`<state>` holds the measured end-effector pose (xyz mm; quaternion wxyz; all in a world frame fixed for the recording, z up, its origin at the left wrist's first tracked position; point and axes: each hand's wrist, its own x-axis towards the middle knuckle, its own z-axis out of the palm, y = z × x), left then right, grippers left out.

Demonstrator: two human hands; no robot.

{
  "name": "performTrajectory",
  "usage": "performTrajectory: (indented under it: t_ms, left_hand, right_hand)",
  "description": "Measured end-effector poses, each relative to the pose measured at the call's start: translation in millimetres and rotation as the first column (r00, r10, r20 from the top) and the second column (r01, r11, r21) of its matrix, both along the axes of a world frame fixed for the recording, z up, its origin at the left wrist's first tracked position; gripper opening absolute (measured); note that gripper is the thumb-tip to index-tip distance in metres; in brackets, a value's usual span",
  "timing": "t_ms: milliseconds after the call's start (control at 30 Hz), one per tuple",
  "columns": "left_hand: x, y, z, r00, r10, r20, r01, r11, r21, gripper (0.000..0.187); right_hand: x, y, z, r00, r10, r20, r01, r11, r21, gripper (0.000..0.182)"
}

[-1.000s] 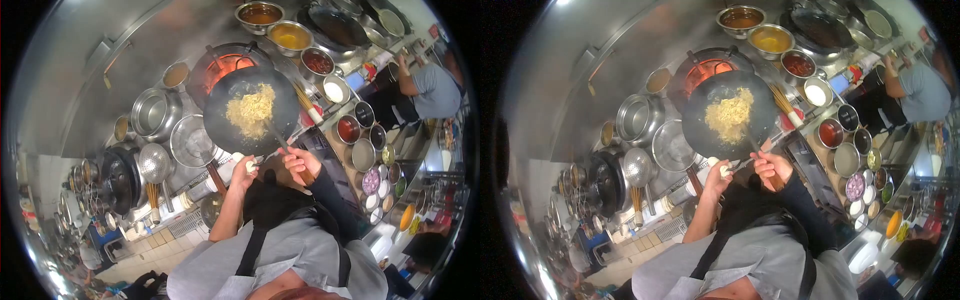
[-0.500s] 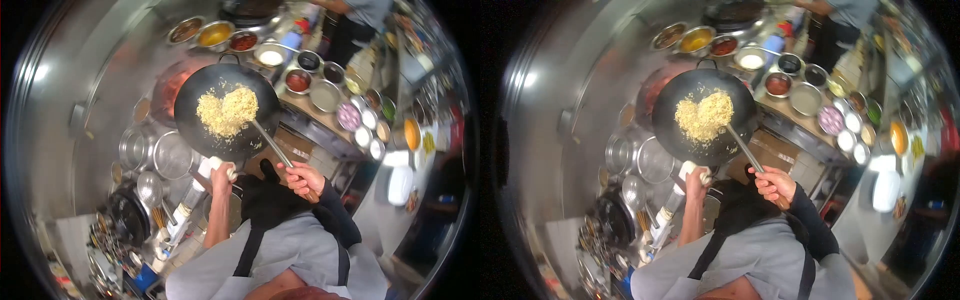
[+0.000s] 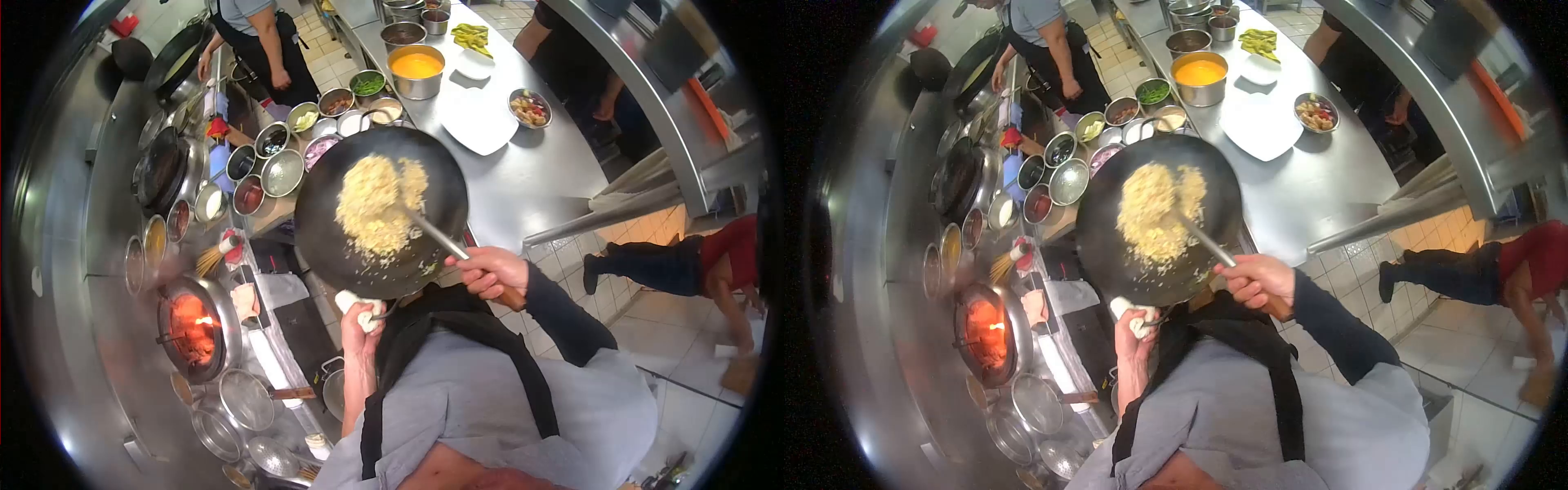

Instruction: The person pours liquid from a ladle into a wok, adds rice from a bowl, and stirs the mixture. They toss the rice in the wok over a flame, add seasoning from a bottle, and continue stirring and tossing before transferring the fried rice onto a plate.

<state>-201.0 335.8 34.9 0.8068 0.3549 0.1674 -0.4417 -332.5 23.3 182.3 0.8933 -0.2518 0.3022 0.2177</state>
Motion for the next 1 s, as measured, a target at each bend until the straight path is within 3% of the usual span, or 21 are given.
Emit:
performTrajectory:
  t_ms: [100, 133, 233, 367, 500, 600, 667, 733, 833, 933, 1000]
  left_hand:
    - [5, -29, 9, 0.995, -0.085, 0.061, 0.085, 0.996, 0.002, 0.016]
    - [-2, -91, 9, 0.992, -0.104, 0.070, 0.101, 0.994, 0.047, 0.012]
    - [-6, -136, 19, 0.982, -0.136, 0.127, 0.121, 0.985, 0.119, 0.013]
    - [-29, -113, 34, 0.972, -0.145, 0.185, 0.091, 0.958, 0.273, 0.014]
    - [-49, -68, 29, 0.976, -0.138, 0.169, 0.078, 0.944, 0.322, 0.014]
    - [-70, -44, 38, 0.989, -0.071, 0.132, 0.019, 0.934, 0.357, 0.015]
    - [-85, -25, 37, 0.996, -0.014, 0.093, -0.023, 0.924, 0.382, 0.015]
    - [-98, -7, 33, 0.995, 0.000, 0.095, -0.036, 0.924, 0.381, 0.016]
    - [-113, 14, 19, 0.995, 0.047, 0.093, -0.080, 0.917, 0.390, 0.017]
    - [-129, 28, 7, 0.992, 0.091, 0.093, -0.120, 0.915, 0.385, 0.015]
    - [-141, 40, -1, 0.989, 0.123, 0.084, -0.146, 0.912, 0.384, 0.016]
  right_hand:
    - [-32, -12, 21, 0.986, -0.164, 0.035, 0.165, 0.984, -0.062, 0.024]
    - [-47, -76, 7, 0.975, -0.216, 0.051, 0.218, 0.975, -0.035, 0.024]
    - [-60, -126, 2, 0.936, -0.336, 0.107, 0.342, 0.939, -0.045, 0.025]
    - [-58, -135, -11, 0.898, -0.399, 0.185, 0.433, 0.874, -0.221, 0.025]
    - [-33, -148, -76, 0.854, -0.492, 0.170, 0.512, 0.734, -0.447, 0.023]
    - [-11, -146, -171, 0.849, -0.515, 0.122, 0.443, 0.566, -0.695, 0.028]
    - [3, -156, -286, 0.876, -0.452, 0.167, 0.293, 0.224, -0.930, 0.030]
    - [3, -136, -281, 0.878, -0.410, 0.247, 0.162, -0.231, -0.959, 0.039]
    - [2, -126, -294, 0.885, -0.422, 0.197, 0.014, -0.400, -0.917, 0.047]
    - [-5, -124, -299, 0.893, -0.442, 0.081, -0.084, -0.339, -0.937, 0.050]
    - [-8, -146, -329, 0.965, -0.243, 0.102, 0.030, -0.283, -0.959, 0.050]
